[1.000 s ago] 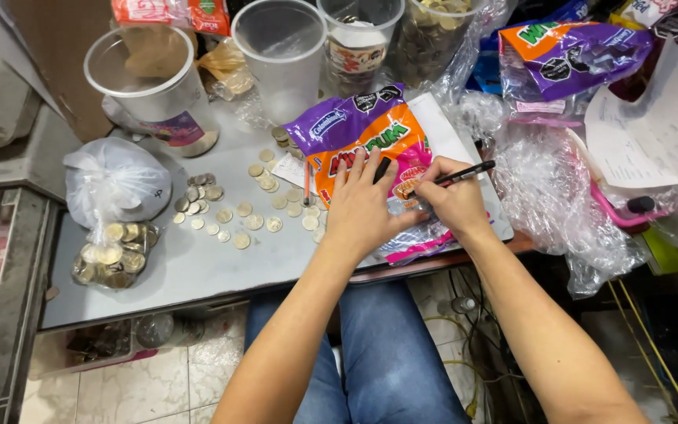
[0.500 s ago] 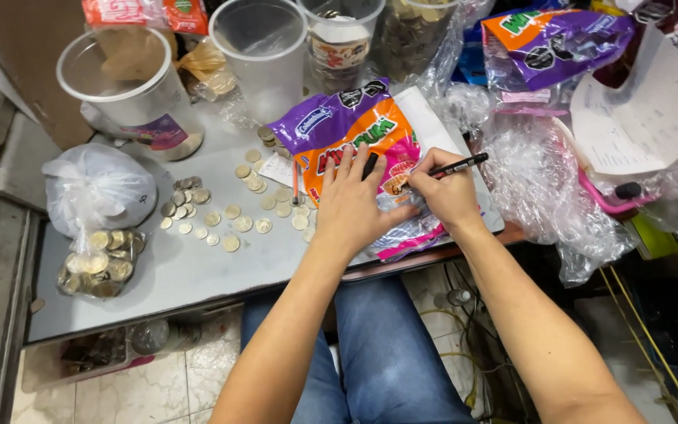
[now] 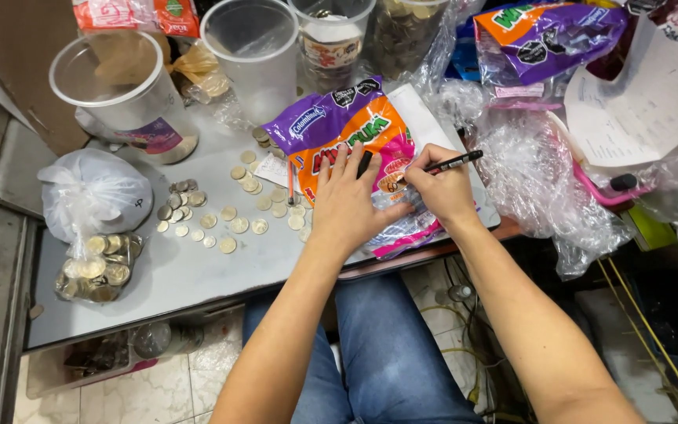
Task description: The person sorts a pile of coins on a table by hand, separating them into groups. They then pick up a pen and write on a small piece of paper. Finally, they pick up a purple snack bag, write on it with the pen, and place it on the table.
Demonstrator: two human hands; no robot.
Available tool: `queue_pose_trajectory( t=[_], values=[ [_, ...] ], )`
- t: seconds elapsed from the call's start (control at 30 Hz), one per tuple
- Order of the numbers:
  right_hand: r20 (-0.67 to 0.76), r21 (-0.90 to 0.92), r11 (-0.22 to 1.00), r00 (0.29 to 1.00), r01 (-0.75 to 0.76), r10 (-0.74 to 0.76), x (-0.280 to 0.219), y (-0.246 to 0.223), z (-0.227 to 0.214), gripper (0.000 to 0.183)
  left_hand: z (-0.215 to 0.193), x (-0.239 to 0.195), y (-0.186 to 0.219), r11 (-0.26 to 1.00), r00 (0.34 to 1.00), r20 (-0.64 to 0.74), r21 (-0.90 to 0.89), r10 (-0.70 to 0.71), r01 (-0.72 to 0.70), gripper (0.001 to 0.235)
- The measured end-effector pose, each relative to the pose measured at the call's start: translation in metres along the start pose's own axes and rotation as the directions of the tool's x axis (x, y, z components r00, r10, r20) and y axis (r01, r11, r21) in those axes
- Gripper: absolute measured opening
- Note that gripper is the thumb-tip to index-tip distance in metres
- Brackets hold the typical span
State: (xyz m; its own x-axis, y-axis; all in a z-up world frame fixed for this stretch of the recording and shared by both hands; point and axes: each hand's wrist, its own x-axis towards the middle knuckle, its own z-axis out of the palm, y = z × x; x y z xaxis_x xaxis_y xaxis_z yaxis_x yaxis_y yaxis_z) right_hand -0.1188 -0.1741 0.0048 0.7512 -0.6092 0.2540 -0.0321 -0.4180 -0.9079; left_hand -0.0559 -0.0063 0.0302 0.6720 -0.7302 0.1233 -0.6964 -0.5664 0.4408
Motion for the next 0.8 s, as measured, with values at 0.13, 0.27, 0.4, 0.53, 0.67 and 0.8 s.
queue_pose_trajectory(
  t=[0.13, 0.27, 0.4, 0.53, 0.67, 0.8],
  values=[
    [-0.018, 0.018, 1.000, 1.000, 0.020, -0.020, 0.005, 0.015, -0.001, 0.002, -0.003, -0.001, 0.000, 1.000, 1.000, -0.017, 0.010, 0.009, -0.009, 0.099],
    [-0.005, -0.003, 0.999, 0.999, 0.054, -0.054, 0.002, 0.000, 0.002, 0.002, -0.003, -0.002, 0.000, 1.000, 1.000, -0.025, 0.013, 0.017, -0.017, 0.097],
    [-0.075, 0.047, 0.999, 0.997, 0.013, -0.010, 0.002, 0.001, 0.000, 0.003, -0.001, 0.000, -0.001, 1.000, 1.000, -0.022, 0.006, 0.017, -0.017, 0.100],
    [-0.066, 0.003, 1.000, 0.998, 0.014, -0.013, 0.000, 0.005, 0.001, 0.003, -0.001, -0.002, -0.001, 1.000, 1.000, -0.021, 0.006, 0.009, -0.008, 0.098],
    [-0.102, 0.003, 1.000, 0.995, 0.008, -0.007, 0.004, 0.009, 0.001, 0.003, 0.000, -0.001, 0.000, 1.000, 1.000, -0.024, -0.003, 0.003, -0.003, 0.098],
    [-0.082, 0.004, 1.000, 0.996, 0.024, -0.024, 0.001, 0.000, 0.001, 0.003, -0.001, -0.001, 0.000, 1.000, 1.000, -0.023, 0.004, 0.005, -0.005, 0.098]
  ],
)
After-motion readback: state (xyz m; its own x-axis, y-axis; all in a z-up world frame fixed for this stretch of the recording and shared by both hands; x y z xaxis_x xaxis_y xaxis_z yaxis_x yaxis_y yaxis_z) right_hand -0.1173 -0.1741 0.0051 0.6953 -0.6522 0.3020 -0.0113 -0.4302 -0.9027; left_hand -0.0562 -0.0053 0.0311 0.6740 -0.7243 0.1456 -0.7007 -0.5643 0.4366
